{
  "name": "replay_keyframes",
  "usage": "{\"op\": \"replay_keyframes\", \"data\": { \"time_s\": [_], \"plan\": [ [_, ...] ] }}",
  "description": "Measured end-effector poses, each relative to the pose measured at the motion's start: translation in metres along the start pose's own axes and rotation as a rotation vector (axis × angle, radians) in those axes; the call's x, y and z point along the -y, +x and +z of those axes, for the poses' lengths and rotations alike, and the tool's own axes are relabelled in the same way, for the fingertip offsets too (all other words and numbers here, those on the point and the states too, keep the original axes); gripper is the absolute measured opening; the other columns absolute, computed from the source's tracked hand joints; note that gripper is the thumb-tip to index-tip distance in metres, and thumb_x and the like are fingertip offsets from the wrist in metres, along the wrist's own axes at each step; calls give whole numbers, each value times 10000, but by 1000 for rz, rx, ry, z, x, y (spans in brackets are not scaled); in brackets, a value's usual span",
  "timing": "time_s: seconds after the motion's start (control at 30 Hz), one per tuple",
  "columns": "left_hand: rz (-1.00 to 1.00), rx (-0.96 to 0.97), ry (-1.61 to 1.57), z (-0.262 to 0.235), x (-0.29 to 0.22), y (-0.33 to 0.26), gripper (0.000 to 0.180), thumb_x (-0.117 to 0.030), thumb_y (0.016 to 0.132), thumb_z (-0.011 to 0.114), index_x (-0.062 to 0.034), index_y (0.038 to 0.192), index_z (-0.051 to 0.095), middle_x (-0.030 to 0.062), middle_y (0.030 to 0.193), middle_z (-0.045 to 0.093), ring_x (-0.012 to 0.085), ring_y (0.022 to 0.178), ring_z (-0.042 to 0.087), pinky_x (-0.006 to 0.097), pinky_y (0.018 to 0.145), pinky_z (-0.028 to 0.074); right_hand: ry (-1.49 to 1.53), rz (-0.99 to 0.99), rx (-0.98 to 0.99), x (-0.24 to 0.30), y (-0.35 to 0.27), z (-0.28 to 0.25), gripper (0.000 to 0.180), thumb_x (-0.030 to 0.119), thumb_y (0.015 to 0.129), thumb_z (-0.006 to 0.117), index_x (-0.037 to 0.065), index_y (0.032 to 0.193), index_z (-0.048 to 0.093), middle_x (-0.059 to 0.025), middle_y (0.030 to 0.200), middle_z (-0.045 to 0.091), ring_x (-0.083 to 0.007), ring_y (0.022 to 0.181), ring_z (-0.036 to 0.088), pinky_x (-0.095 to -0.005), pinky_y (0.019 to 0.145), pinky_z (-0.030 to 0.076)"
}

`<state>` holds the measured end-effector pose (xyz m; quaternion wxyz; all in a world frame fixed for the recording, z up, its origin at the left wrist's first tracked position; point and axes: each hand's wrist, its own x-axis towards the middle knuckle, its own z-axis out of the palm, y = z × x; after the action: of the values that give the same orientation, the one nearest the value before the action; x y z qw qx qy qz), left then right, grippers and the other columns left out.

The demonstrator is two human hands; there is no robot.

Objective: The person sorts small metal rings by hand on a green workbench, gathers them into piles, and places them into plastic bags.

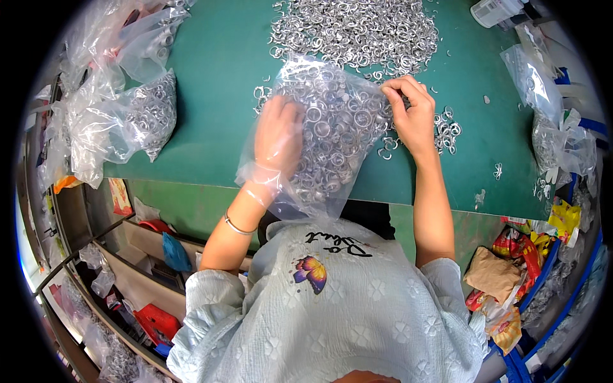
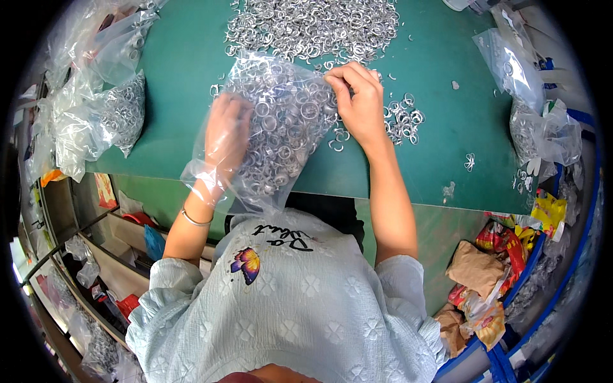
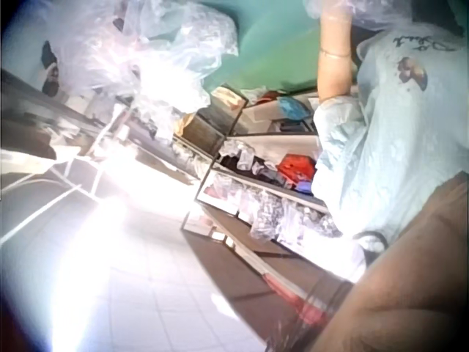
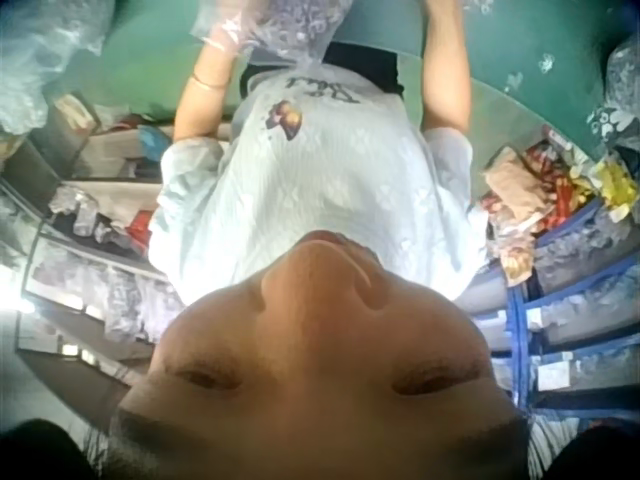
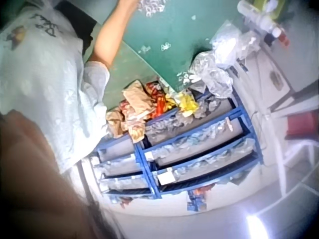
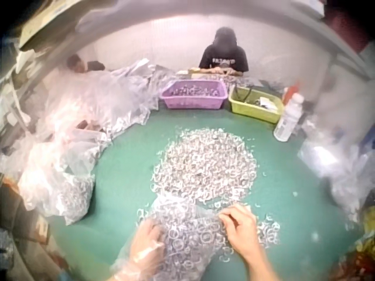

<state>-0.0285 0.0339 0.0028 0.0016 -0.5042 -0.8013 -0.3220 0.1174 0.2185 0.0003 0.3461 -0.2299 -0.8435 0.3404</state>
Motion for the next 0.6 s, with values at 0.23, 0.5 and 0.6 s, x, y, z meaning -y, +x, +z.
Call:
{"op": "replay_keyframes", "data": {
  "time_s": [0.23, 0.5, 0.6],
  "plan": [
    [-193, -77, -264, -8, -13, -6, 153, 35, 818, 558, -11, 958, 595, 151, 884, 601, 328, 836, 590, 379, 745, 474, 3, -16, -20, -2, 0, 1, 32, 56, 812, 633, 28, 801, 640, -61, 722, 597, -210, 631, 527, -310, 675, 373],
    [-365, 189, -672, -20, -8, -13, 181, -16, 868, 569, -6, 1040, 625, 89, 985, 657, 182, 853, 631, 286, 742, 493, -15, -24, 43, 2, -1, -2, 49, 62, 814, 629, 28, 847, 642, -63, 790, 612, -212, 737, 545, -314, 736, 387],
    [-615, 309, -913, -30, -13, -16, 191, -39, 876, 588, -5, 1062, 618, 93, 1035, 653, 183, 853, 632, 280, 753, 500, 18, -29, 30, 26, -3, -9, 112, 67, 814, 631, 24, 917, 639, -77, 864, 614, -223, 808, 559, -318, 795, 409]
  ]
}}
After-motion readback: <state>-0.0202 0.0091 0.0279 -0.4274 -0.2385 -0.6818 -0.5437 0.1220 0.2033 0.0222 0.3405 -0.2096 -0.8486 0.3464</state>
